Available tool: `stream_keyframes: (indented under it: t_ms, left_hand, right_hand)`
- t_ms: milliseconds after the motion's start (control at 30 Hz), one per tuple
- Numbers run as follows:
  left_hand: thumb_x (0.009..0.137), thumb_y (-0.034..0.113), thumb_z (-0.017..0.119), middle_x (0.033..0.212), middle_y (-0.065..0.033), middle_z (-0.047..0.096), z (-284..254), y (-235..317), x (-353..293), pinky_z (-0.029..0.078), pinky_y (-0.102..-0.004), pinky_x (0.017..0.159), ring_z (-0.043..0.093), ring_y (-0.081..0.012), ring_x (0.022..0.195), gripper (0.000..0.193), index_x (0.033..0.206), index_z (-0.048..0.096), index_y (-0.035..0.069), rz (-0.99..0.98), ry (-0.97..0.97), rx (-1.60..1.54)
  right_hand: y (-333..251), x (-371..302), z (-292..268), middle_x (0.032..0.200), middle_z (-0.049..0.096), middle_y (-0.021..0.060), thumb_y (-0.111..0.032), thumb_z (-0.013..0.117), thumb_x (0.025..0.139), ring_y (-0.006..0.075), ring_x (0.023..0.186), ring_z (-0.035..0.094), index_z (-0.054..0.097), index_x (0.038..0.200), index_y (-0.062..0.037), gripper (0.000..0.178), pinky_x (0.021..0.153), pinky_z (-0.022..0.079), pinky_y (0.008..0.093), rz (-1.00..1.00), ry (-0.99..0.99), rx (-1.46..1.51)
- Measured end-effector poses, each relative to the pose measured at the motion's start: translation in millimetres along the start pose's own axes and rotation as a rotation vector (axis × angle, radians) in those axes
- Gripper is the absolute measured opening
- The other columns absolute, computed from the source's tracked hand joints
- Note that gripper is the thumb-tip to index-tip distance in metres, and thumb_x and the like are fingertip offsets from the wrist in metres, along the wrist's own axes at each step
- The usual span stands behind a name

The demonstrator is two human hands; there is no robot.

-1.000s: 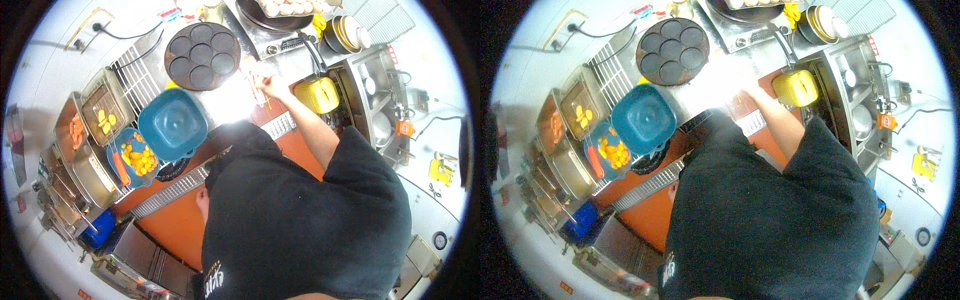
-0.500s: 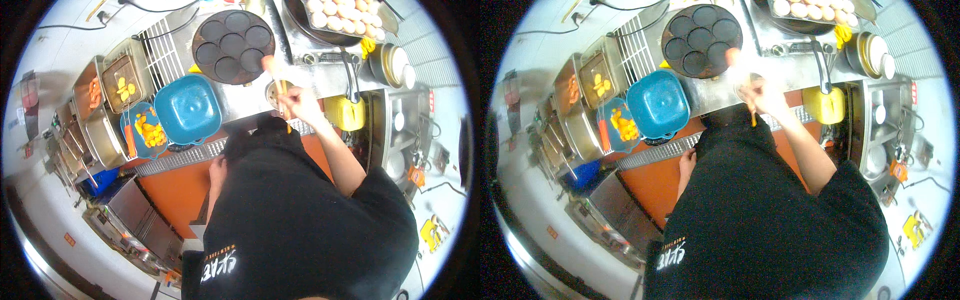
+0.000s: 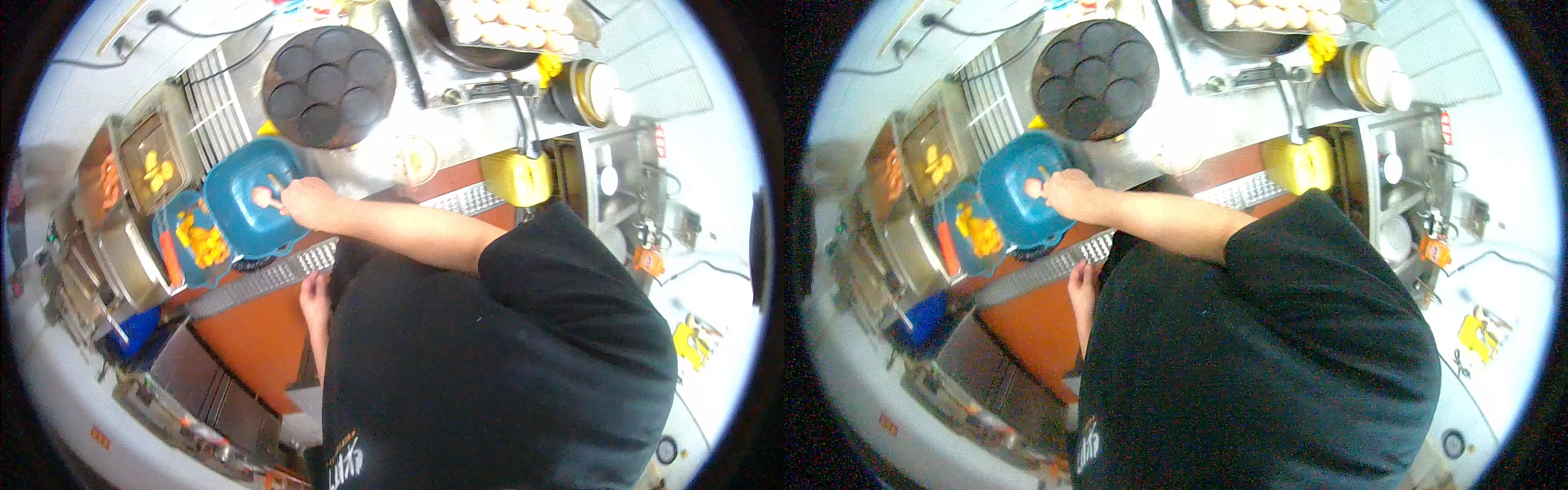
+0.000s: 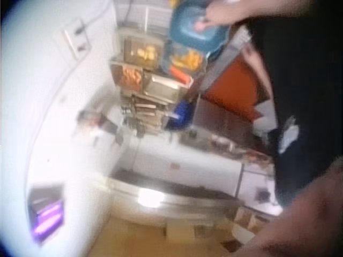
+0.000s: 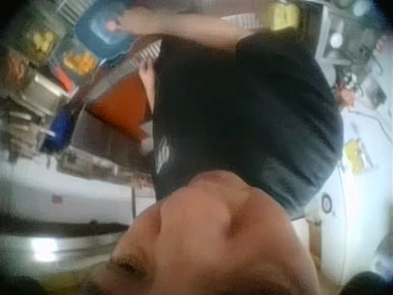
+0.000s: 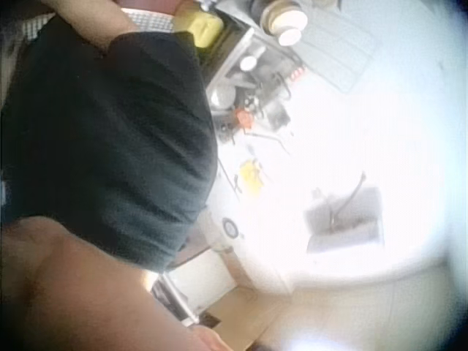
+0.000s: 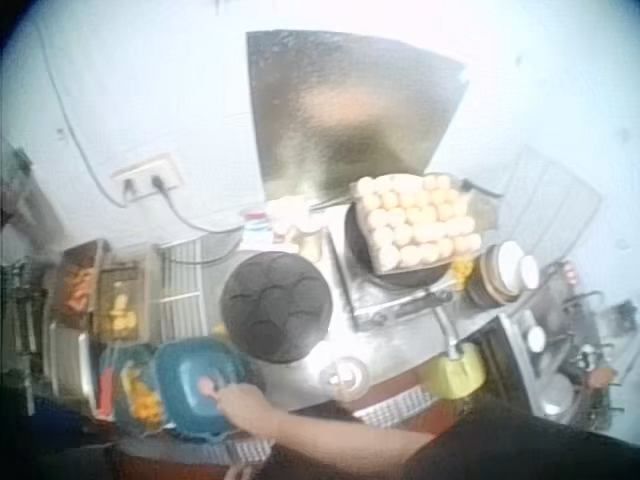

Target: The person cracks eggs into a round-pan griddle and fries them. They then use tongs to remove fried chicken pieces from a deep fryer and place them into a metal tray.

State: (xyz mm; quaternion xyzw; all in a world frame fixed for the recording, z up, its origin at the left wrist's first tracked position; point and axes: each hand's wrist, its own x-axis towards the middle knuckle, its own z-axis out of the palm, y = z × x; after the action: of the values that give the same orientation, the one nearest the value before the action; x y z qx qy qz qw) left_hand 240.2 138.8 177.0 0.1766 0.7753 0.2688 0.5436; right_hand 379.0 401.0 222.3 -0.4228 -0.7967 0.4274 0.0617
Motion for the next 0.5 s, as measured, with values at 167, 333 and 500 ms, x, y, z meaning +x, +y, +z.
stream_keyframes:
  t_ms: [167, 333, 500]
  left_hand:
    - [0.103, 0.011, 0.065, 0.106, -0.0123, 0.076, -31, -64, -14, 0.055, -0.0335, 0.088, 0.070, -0.0190, 0.098, 0.022, 0.118, 0.070, -0.004, 0.054, 0.111, 0.317]
    - [0.102, 0.012, 0.067, 0.108, -0.0147, 0.077, -34, -55, -6, 0.055, -0.0356, 0.091, 0.072, -0.0227, 0.100, 0.023, 0.119, 0.071, -0.002, 0.047, 0.120, 0.507]
    - [0.103, 0.019, 0.067, 0.117, -0.0174, 0.077, 20, 7, 35, 0.056, -0.0377, 0.094, 0.074, -0.0272, 0.107, 0.028, 0.124, 0.071, 0.001, 0.184, -0.152, 0.560]
  right_hand:
    - [82, -95, -74, 0.104, 0.074, 0.0152, -0.021, 0.061, 0.097, 0.0335, 0.095, 0.073, 0.075, 0.115, -0.0081, 0.026, 0.084, 0.057, 0.0460, 0.228, 0.289, -0.119]
    - [167, -124, -89, 0.117, 0.068, 0.0166, -0.027, 0.062, 0.099, 0.0295, 0.113, 0.067, 0.071, 0.123, -0.0105, 0.030, 0.095, 0.053, 0.0431, 0.370, 0.102, 0.280]
    - [187, -137, -96, 0.119, 0.069, 0.0128, -0.023, 0.064, 0.101, 0.0268, 0.112, 0.068, 0.073, 0.114, -0.0085, 0.021, 0.092, 0.054, 0.0367, -0.076, 0.197, -0.329]
